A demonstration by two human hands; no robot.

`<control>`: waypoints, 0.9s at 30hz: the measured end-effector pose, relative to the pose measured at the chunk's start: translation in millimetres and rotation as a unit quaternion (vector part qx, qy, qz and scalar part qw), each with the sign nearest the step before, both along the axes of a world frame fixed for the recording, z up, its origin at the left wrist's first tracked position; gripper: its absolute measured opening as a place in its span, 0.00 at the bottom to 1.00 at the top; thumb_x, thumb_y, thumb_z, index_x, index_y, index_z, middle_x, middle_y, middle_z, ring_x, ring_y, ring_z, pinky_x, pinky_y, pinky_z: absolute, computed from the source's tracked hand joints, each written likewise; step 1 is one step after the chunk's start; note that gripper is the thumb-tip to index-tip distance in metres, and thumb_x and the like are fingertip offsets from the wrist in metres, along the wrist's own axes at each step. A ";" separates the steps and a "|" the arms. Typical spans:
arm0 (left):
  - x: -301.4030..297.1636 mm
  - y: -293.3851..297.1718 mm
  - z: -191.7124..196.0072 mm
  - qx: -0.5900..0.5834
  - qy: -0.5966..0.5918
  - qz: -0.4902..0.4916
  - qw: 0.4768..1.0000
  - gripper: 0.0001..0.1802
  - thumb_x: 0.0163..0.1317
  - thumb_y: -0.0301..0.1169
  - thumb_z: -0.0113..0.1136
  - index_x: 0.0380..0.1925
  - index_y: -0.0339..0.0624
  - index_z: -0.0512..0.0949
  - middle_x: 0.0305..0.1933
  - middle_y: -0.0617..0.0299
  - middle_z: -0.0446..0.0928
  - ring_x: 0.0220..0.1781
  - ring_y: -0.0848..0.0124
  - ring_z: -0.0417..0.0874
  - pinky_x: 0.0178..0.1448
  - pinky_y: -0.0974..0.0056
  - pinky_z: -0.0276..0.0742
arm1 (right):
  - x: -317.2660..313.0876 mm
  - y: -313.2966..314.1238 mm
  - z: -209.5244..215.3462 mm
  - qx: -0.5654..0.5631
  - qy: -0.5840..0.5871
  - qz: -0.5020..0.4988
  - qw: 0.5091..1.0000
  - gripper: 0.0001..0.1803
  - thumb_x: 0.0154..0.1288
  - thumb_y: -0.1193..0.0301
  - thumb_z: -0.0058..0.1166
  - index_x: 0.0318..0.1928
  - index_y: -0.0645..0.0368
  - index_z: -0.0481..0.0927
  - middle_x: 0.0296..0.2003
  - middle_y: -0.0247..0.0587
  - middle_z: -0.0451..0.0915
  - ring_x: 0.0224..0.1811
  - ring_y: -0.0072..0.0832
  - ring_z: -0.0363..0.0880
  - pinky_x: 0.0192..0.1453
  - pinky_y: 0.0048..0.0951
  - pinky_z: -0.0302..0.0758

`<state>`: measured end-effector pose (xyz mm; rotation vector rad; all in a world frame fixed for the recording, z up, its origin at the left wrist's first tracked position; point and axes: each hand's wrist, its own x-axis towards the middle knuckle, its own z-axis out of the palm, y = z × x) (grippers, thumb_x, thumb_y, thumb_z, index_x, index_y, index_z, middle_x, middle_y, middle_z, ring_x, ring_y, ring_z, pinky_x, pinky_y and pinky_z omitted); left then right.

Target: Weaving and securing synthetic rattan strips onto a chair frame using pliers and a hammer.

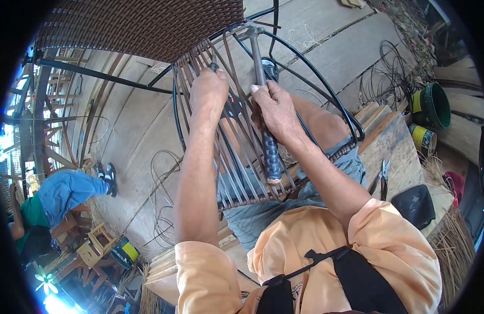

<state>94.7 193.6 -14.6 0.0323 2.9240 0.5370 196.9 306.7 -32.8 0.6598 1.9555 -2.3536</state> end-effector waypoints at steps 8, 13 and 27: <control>-2.7 10.9 -2.2 -0.015 0.010 -0.004 1.000 0.21 0.62 0.41 0.45 0.38 0.32 0.76 0.38 0.35 0.77 0.46 0.43 0.78 0.53 0.49 0.71 | -3.7 3.8 -11.3 -0.061 -0.018 -0.023 0.998 0.15 0.65 0.62 0.47 0.27 0.59 0.66 0.18 0.32 0.68 0.15 0.20 0.69 0.18 0.23 0.65; -6.4 13.4 -0.3 -0.022 -0.035 0.017 0.999 0.22 0.62 0.41 0.44 0.37 0.29 0.76 0.39 0.33 0.76 0.47 0.42 0.77 0.54 0.48 0.70 | -4.4 5.3 -12.9 -0.086 -0.013 -0.011 0.996 0.15 0.66 0.61 0.47 0.28 0.60 0.67 0.18 0.33 0.68 0.15 0.20 0.69 0.17 0.22 0.64; -0.6 15.3 -3.8 -0.062 0.034 -0.007 0.997 0.21 0.63 0.41 0.45 0.37 0.30 0.75 0.37 0.34 0.77 0.45 0.41 0.77 0.50 0.47 0.71 | -2.2 14.1 -9.6 -0.097 -0.021 -0.004 0.995 0.15 0.66 0.62 0.46 0.28 0.61 0.67 0.17 0.32 0.68 0.13 0.18 0.68 0.18 0.22 0.64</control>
